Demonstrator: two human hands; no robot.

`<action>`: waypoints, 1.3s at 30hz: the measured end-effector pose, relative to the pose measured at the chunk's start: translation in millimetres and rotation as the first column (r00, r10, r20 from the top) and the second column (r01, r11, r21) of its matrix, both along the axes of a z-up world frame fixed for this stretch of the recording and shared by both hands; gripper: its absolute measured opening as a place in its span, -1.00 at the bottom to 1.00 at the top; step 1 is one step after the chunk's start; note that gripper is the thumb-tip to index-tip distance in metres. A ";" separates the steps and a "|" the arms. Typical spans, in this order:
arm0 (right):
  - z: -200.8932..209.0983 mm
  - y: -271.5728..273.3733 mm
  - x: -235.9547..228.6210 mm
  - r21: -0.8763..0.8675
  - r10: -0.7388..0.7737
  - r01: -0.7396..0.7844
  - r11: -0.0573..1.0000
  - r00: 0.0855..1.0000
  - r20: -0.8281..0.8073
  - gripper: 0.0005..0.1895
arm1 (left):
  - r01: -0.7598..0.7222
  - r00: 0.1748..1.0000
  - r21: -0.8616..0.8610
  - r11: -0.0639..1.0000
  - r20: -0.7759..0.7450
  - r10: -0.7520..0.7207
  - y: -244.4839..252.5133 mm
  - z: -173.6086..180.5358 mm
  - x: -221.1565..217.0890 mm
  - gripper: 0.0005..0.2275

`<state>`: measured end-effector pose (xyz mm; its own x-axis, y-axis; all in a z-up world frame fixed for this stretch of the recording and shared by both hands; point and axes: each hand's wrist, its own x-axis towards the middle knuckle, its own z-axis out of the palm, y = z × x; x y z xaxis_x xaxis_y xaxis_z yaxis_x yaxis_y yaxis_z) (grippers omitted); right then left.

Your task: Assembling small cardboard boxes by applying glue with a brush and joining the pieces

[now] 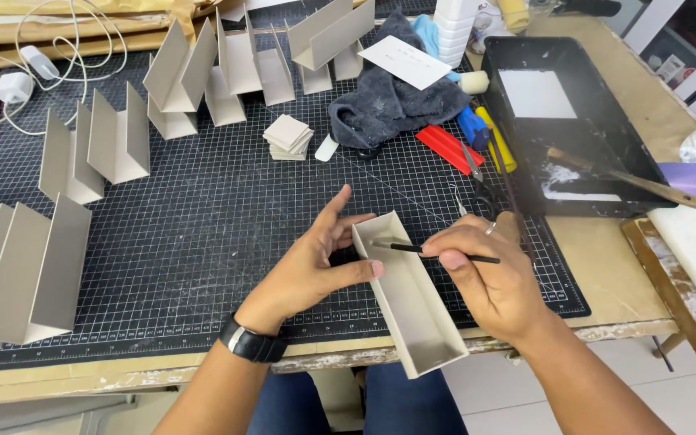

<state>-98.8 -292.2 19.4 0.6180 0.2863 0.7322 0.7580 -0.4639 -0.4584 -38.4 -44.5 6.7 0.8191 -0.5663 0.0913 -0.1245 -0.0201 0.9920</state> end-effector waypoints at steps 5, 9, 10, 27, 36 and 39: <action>1.4 -1.2 -0.2 -0.047 -0.040 0.040 0.998 0.999 -0.001 -0.70 | -0.117 0.979 0.007 0.993 0.170 0.115 3.7 6.3 -10.4 -0.21; -1.4 -0.5 4.8 -0.039 -0.032 0.033 0.999 0.999 0.011 -0.70 | -0.402 0.900 0.070 0.913 0.216 0.380 -10.8 14.8 -52.7 -0.40; -2.1 0.9 6.8 -0.046 -0.018 0.019 0.999 0.999 0.034 -0.72 | -0.398 0.911 0.125 0.909 0.170 0.375 -14.6 14.3 -59.7 -0.33; -0.6 5.3 15.1 -0.157 -0.053 0.076 0.985 0.988 0.143 -0.85 | -0.407 0.913 0.201 0.891 0.054 0.405 -28.7 6.7 -65.7 -0.25; 3.5 1.0 14.3 -0.172 -0.044 0.068 0.983 0.989 0.139 -0.85 | -0.421 0.907 0.170 0.891 0.090 0.411 -26.2 4.8 -65.9 -0.29; 6.6 -3.6 16.0 -0.251 -0.217 0.236 0.939 0.971 0.104 -0.75 | -0.373 0.845 0.176 0.911 0.471 0.255 -13.0 15.8 -63.9 -0.46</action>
<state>-82.8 -295.8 26.0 0.6358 0.3314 0.6971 0.6461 -0.7227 -0.2456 -102.4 -57.5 22.5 0.8681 -0.3366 0.3648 -0.4785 -0.3715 0.7956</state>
